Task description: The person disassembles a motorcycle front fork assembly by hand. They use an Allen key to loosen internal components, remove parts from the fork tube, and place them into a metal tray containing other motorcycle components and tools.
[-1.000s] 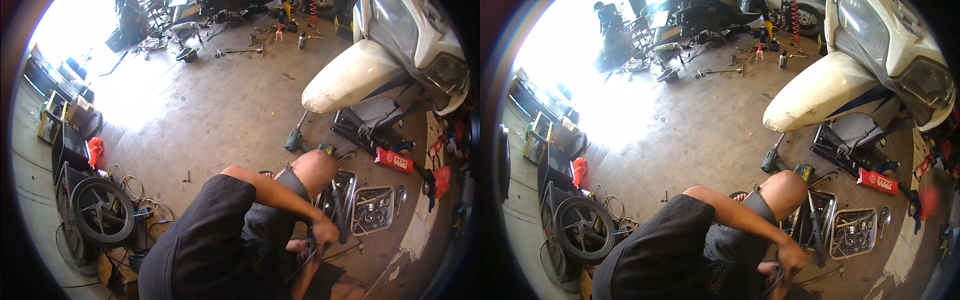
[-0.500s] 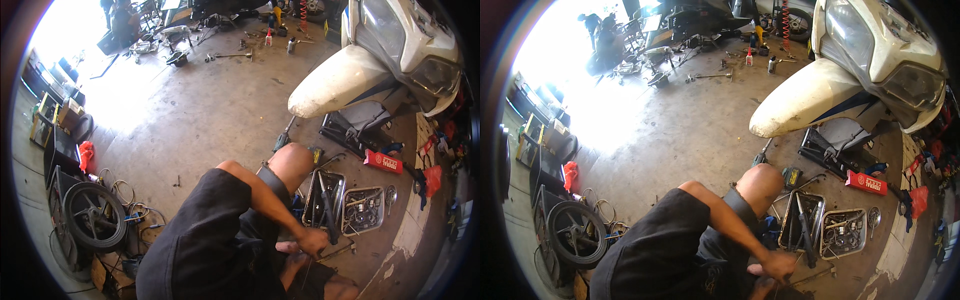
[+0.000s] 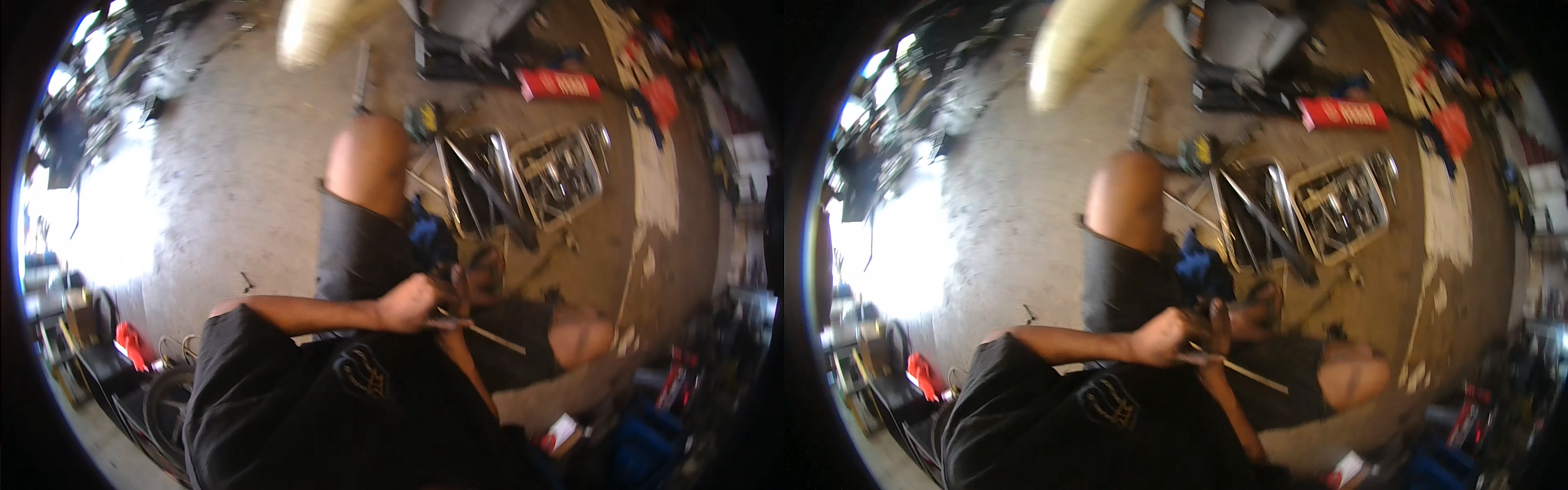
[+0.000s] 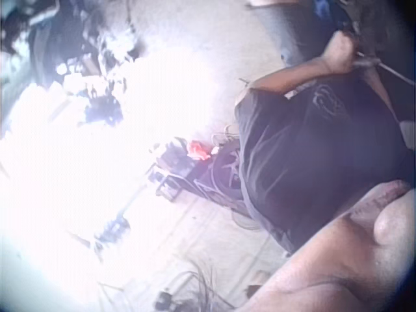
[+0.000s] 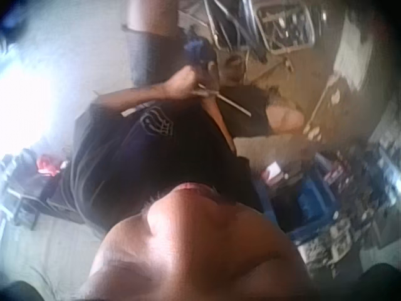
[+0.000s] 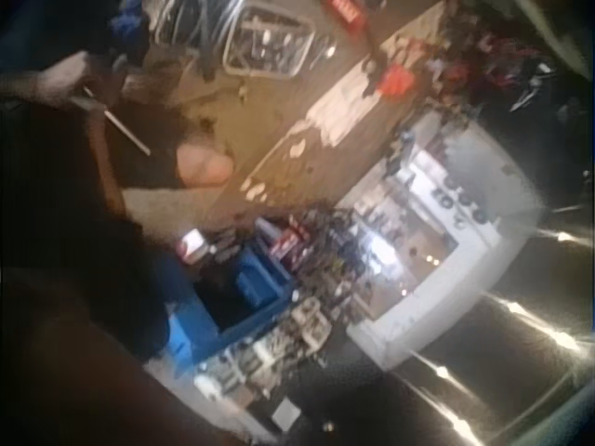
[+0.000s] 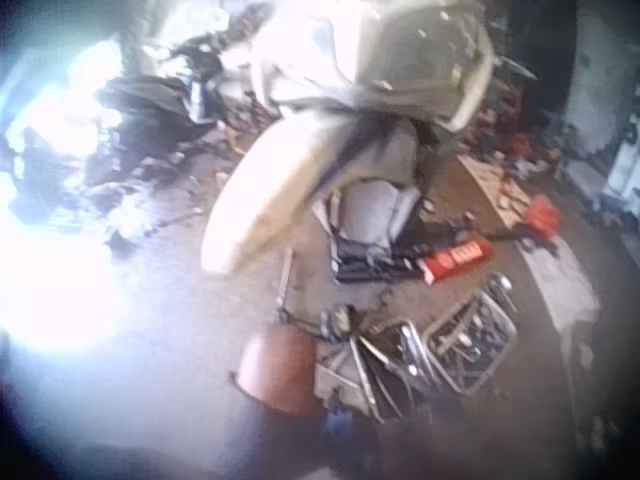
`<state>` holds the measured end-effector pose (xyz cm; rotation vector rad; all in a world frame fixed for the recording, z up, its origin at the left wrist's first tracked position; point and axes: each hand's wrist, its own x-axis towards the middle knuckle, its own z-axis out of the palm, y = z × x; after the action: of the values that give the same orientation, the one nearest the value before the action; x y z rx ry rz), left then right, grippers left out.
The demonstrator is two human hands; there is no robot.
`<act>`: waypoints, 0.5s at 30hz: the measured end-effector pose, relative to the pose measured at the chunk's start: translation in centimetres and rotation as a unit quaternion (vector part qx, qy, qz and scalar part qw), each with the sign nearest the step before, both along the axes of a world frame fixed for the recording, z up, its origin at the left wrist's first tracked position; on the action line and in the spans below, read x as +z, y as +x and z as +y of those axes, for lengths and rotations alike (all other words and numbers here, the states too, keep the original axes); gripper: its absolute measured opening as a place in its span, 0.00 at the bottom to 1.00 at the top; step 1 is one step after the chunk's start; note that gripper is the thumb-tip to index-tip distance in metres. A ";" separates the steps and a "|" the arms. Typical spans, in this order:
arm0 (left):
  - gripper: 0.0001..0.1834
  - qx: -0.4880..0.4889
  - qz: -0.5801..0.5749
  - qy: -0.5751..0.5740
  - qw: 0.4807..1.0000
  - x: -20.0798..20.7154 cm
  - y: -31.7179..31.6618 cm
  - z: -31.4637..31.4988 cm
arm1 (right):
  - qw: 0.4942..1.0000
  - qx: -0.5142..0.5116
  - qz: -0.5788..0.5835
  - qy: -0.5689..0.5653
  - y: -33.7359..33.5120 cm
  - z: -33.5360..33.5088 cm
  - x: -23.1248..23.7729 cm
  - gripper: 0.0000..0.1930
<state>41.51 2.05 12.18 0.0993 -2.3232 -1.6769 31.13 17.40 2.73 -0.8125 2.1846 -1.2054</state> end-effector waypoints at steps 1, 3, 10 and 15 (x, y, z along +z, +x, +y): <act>0.18 -0.023 0.004 0.017 1.000 -0.9 0.0 -0.4 | 1.000 0.002 0.009 -0.005 0.1 -0.2 -0.1 0.13; 0.18 -0.088 -0.025 -0.010 0.996 -0.2 -0.4 -0.6 | 0.998 -0.006 0.046 -0.031 -0.1 0.3 -0.4 0.13; 0.18 -0.150 0.040 0.009 0.988 -1.4 0.8 0.3 | 0.998 -0.020 0.042 0.049 -3.6 -3.1 -0.2 0.13; 0.19 -0.058 0.142 0.018 0.988 -3.1 1.4 2.5 | 0.979 0.082 0.160 0.091 -5.1 -10.6 -6.8 0.20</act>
<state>42.89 4.52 9.04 -0.2564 -2.1232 -1.6631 26.07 6.77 -4.10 -1.1465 2.3821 -0.8239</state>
